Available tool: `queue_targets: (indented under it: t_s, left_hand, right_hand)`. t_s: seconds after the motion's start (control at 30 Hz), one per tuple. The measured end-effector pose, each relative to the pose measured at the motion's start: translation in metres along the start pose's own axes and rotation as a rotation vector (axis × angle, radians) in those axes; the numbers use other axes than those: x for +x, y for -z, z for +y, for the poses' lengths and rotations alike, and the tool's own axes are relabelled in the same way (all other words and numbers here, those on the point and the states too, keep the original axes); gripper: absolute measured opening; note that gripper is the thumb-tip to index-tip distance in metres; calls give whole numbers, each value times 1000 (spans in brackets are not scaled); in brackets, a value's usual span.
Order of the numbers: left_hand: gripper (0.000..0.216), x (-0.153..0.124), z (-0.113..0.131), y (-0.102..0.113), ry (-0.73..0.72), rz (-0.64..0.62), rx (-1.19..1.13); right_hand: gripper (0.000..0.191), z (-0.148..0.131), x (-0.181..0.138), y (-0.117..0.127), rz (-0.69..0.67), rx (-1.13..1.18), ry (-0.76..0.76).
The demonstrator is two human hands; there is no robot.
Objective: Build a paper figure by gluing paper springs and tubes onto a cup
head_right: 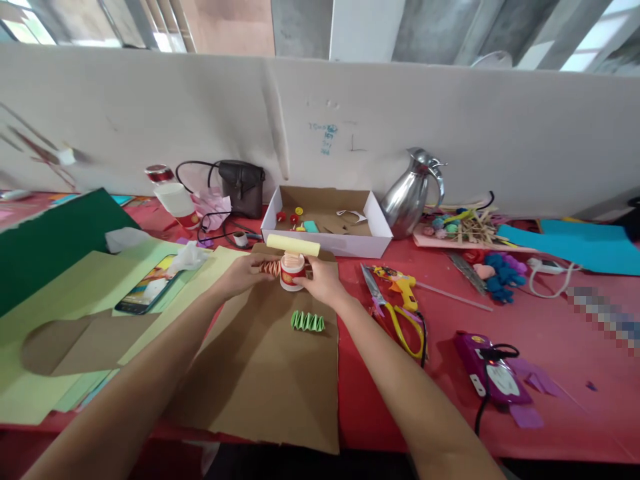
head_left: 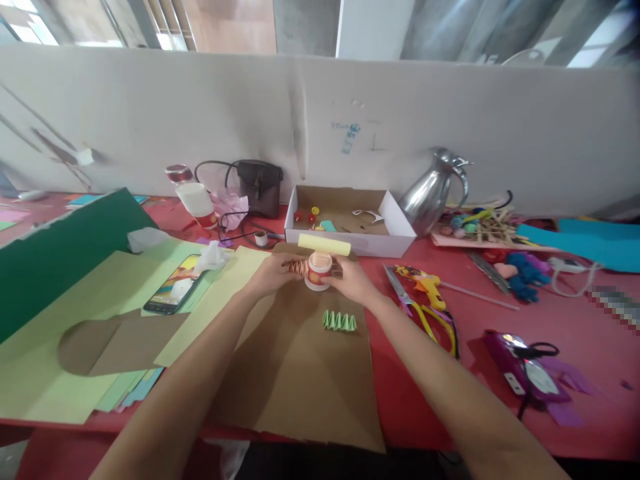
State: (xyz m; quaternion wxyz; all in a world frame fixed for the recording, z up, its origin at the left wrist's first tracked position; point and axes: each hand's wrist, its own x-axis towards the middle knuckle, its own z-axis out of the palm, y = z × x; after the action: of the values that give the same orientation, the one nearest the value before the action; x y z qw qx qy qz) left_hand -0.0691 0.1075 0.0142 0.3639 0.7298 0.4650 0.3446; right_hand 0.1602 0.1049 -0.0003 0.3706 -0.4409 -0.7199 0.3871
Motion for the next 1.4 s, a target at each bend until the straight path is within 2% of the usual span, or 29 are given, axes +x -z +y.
queue_targets:
  t_s: [0.1,0.3,0.5,0.67,0.77,0.97,1.1,1.23,1.3,1.4]
  left_hand:
    - [41,9,2,-1,-40,-23,56]
    - [38,13,1,-5,-70,13,119]
    - [70,3,-6,2,-127,27,105]
    - [92,-12,-22,14,-80,14,158]
    - [96,-27,-25,22,15,36,208]
    - [84,-57,-8,28,277,128,350]
    - [80,-61,0,15,291,181,319]
    - [77,-53,1,-6,318,305,215]
    - [68,-46,0,-13,317,370,125]
    - [47,-35,-1,-18,233,417,34]
  right_hand:
    - [48,1,1,1,1,-2,13]
    - [47,1,1,3,-8,-15,23]
    - [50,-2,1,3,-24,-4,12]
    - [57,-9,-6,10,12,-102,-23]
    - [60,-12,-20,19,69,-173,-34]
    - [39,-17,-65,36,48,-172,-59]
    - [34,-20,-78,38,28,-179,-94]
    - [40,-17,-61,32,58,-140,-135]
    - [52,-13,-45,24,94,-128,-134]
    - [72,-5,-21,10,152,-114,-104]
